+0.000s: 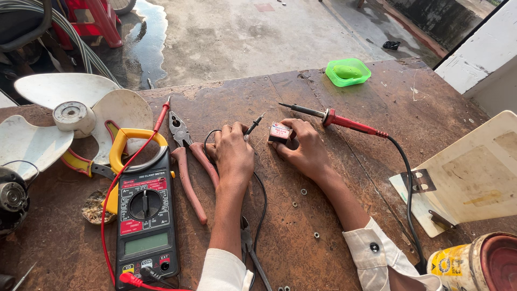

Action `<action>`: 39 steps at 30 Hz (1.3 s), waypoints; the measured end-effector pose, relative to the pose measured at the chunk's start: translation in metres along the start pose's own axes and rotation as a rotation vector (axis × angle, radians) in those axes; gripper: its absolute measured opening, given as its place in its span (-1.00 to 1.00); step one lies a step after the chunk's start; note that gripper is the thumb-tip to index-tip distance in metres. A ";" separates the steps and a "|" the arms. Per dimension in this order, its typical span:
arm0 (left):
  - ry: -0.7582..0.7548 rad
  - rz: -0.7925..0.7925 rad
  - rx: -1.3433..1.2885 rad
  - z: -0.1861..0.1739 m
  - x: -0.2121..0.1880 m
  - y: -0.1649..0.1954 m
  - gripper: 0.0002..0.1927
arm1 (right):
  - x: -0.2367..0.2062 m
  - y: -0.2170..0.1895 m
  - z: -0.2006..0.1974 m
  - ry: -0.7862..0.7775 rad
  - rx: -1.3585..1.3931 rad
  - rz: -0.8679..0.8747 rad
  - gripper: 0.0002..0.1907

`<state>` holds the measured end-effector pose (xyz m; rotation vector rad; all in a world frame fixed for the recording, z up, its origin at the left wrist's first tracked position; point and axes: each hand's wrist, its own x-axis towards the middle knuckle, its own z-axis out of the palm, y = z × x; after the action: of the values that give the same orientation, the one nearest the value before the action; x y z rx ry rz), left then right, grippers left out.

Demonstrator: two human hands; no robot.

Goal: The person sits at a workbench and uses a digital multimeter with probe leads on a small electronic component, adjusting the multimeter dial and handling the probe wires. They plug a power adapter into a power strip with an indicator bulb, then hold a soldering iron while touching the component's wires, continuing to probe it.

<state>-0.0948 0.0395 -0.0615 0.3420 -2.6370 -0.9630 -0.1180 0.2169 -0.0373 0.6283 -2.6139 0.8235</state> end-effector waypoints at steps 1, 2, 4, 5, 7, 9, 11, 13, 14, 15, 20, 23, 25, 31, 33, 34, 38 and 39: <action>0.001 0.001 -0.003 0.000 0.000 0.000 -0.74 | 0.000 -0.001 -0.001 -0.001 -0.003 -0.006 -0.42; 0.002 0.002 -0.005 0.000 0.000 0.000 -0.74 | 0.000 -0.001 -0.001 -0.002 -0.006 -0.012 -0.42; 0.002 0.003 -0.007 0.000 0.000 -0.001 -0.75 | 0.000 -0.002 -0.002 0.008 -0.002 -0.040 -0.40; 0.002 0.002 -0.009 0.000 0.001 -0.001 -0.75 | 0.000 -0.002 -0.003 0.018 0.004 -0.064 -0.39; 0.002 -0.002 -0.001 0.000 0.001 -0.001 -0.75 | 0.000 -0.001 -0.002 0.025 0.032 -0.074 -0.36; 0.003 -0.004 0.015 0.001 0.002 -0.001 -0.74 | 0.000 0.003 -0.001 0.025 0.075 -0.045 -0.33; 0.008 0.001 0.021 0.002 0.001 -0.001 -0.75 | 0.003 0.012 -0.002 0.113 0.153 0.056 -0.50; 0.010 0.004 0.022 0.003 0.001 -0.001 -0.74 | 0.006 0.029 -0.008 0.260 0.112 0.130 -0.63; 0.008 0.005 0.023 0.003 0.002 -0.002 -0.74 | 0.007 0.039 -0.015 0.362 0.033 0.154 -0.67; 0.007 0.003 0.026 0.003 0.002 -0.003 -0.74 | 0.007 0.052 -0.025 0.437 -0.149 0.047 -0.59; 0.013 -0.002 -0.021 0.004 0.002 -0.004 -0.75 | -0.003 0.114 -0.067 0.369 -0.505 0.112 0.01; 0.018 0.001 -0.033 0.003 0.002 -0.003 -0.75 | -0.005 0.138 -0.072 0.170 -0.292 0.261 -0.25; 0.025 0.012 -0.048 0.004 0.003 -0.002 -0.75 | -0.010 0.147 -0.069 0.120 -0.164 0.354 -0.46; 0.004 -0.005 -0.041 0.005 -0.001 -0.004 -0.77 | -0.016 0.146 -0.056 0.152 -0.488 0.117 -0.68; -0.001 0.000 -0.071 0.005 0.000 -0.004 -0.80 | -0.014 0.138 -0.056 0.164 -0.516 0.112 -0.68; 0.007 0.006 -0.075 0.005 0.000 -0.004 -0.79 | -0.012 0.133 -0.056 0.172 -0.527 0.105 -0.68; 0.014 0.007 -0.064 0.003 0.002 -0.002 -0.79 | -0.010 0.105 -0.060 0.176 -0.384 0.196 -0.65; 0.007 -0.005 -0.055 0.002 0.001 -0.002 -0.80 | -0.010 0.097 -0.060 0.186 -0.329 0.210 -0.66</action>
<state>-0.0965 0.0387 -0.0643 0.3381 -2.5988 -1.0319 -0.1481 0.3276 -0.0392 0.1806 -2.5869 0.4622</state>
